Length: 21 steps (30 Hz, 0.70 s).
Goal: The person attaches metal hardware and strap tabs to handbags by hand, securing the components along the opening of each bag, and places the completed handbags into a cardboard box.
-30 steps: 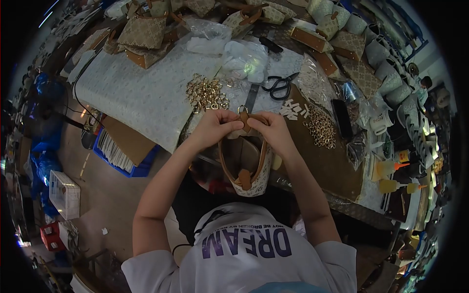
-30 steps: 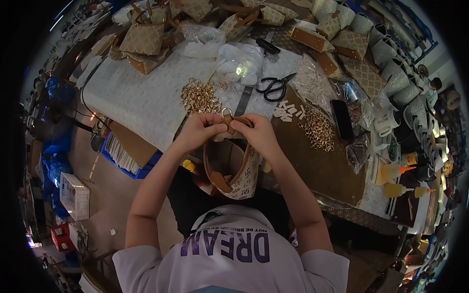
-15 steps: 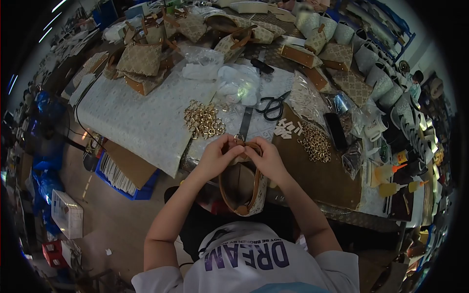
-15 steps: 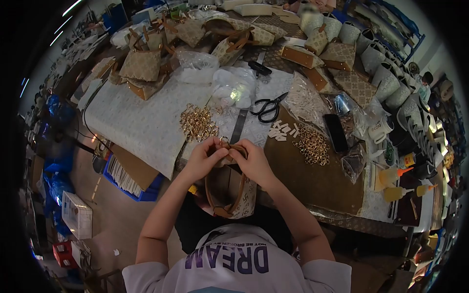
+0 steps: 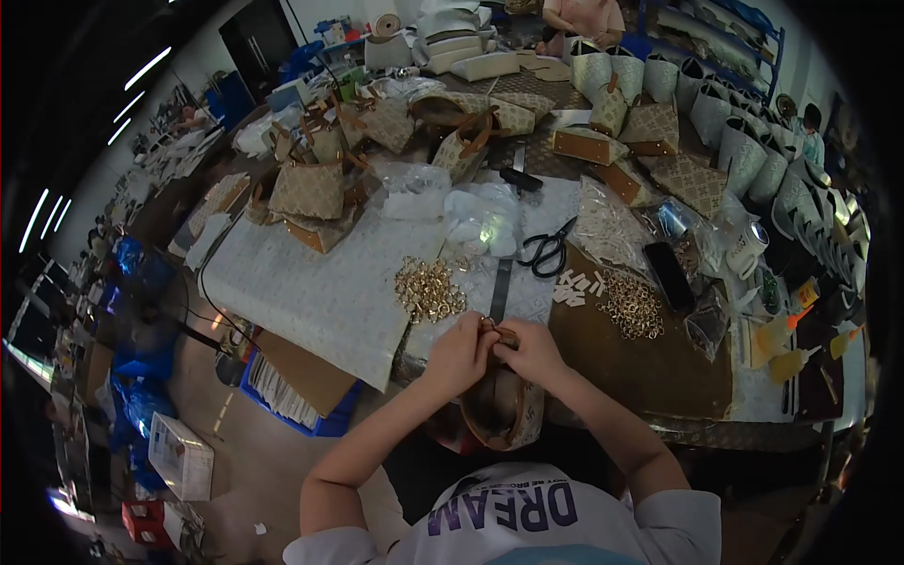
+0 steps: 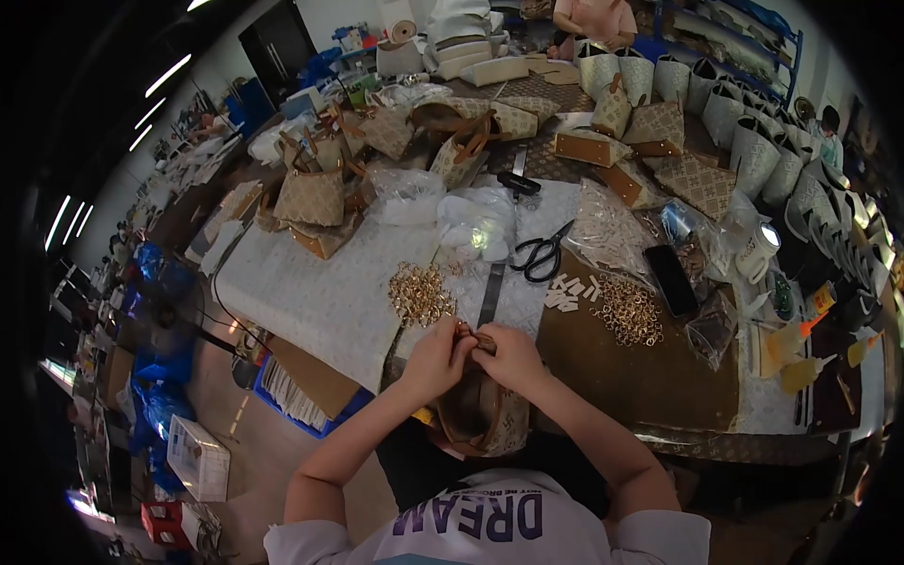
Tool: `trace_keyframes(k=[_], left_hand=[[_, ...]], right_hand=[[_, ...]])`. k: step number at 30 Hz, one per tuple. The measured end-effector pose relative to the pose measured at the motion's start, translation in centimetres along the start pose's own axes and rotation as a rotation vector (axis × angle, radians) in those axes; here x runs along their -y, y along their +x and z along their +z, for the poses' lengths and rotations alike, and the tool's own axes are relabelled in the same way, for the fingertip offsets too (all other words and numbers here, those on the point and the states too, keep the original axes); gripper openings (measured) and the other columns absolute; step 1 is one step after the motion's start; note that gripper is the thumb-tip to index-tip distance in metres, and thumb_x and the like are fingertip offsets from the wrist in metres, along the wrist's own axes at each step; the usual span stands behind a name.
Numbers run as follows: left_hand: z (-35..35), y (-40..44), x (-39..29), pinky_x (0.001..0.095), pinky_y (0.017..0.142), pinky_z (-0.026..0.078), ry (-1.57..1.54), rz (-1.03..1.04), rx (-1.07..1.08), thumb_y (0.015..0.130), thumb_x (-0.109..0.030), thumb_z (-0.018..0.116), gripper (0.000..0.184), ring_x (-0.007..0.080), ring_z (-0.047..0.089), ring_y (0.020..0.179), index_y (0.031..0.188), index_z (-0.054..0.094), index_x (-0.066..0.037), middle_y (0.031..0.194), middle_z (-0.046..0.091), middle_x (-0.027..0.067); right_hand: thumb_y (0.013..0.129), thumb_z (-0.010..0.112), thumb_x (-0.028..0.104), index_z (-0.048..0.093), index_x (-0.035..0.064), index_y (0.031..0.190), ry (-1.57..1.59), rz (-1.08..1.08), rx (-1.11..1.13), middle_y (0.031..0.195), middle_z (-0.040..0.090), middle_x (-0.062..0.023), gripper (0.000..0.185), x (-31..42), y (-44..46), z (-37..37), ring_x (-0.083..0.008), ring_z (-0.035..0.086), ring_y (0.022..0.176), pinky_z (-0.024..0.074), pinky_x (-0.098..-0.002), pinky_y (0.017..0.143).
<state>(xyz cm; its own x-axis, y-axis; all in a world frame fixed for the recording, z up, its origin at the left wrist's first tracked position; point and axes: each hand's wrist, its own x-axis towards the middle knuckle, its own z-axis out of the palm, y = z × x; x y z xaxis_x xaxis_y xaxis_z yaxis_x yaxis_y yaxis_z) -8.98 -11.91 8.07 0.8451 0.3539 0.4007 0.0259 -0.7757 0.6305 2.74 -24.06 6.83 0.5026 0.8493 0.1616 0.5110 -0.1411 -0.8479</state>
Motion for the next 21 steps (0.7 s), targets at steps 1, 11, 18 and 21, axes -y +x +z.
trace_keyframes(k=[1, 11, 18, 21], left_hand=[[-0.5, -0.1, -1.3, 0.0418, 0.070, 0.049, 0.081, 0.073, -0.016, 0.083, -0.005, 0.064, 0.022, 0.0367, 0.059, 0.086, 0.104, 0.055, -0.005, 0.104, 0.057, 0.0184], [-3.0, 1.0, -6.0, 0.0356, 0.082, 0.048, 0.374, 0.977, 0.440, 0.075, -0.023, 0.063, 0.036, 0.0246, 0.059, 0.090, 0.109, 0.057, -0.012, 0.093, 0.053, 0.0058], [-6.2, 3.9, -6.1, 0.0331, 0.061, 0.050, -0.207, -0.153, 0.436, 0.087, -0.008, 0.056, 0.039, 0.0269, 0.064, 0.078, 0.126, 0.057, -0.009, 0.096, 0.067, 0.0148], [-1.9, 3.0, -2.2, 0.0340, 0.073, 0.049, -0.031, -0.184, 0.293, 0.088, -0.007, 0.055, 0.031, 0.0236, 0.063, 0.089, 0.119, 0.059, -0.005, 0.102, 0.063, 0.0143]], right_hand=[[0.073, 0.069, 0.015, 0.064, 0.0045, 0.097, 0.057, 0.016, 0.073, 0.089, 0.064, -0.0161, 0.027, 0.1, 0.2, -0.9, -0.0330, 0.063, 0.083, 0.0477, -0.0405, 0.071], [0.099, 0.050, 0.025, 0.042, 0.0050, 0.138, 1.189, -0.133, 0.019, 0.120, 0.056, -0.0104, 0.045, -1.2, 0.7, -4.7, -0.0192, 0.053, 0.114, 0.0411, -0.0356, 0.100], [0.096, 0.054, 0.019, 0.042, 0.0027, 0.138, 0.905, -0.144, 0.019, 0.130, 0.052, -0.0110, 0.047, 2.4, -0.9, -8.1, -0.0221, 0.049, 0.124, 0.0369, -0.0341, 0.105], [0.086, 0.060, -0.001, 0.050, 0.0029, 0.130, 0.546, -0.110, 0.094, 0.130, 0.050, -0.0107, 0.045, -0.4, 0.3, -5.9, -0.0196, 0.050, 0.121, 0.0397, -0.0308, 0.101]])
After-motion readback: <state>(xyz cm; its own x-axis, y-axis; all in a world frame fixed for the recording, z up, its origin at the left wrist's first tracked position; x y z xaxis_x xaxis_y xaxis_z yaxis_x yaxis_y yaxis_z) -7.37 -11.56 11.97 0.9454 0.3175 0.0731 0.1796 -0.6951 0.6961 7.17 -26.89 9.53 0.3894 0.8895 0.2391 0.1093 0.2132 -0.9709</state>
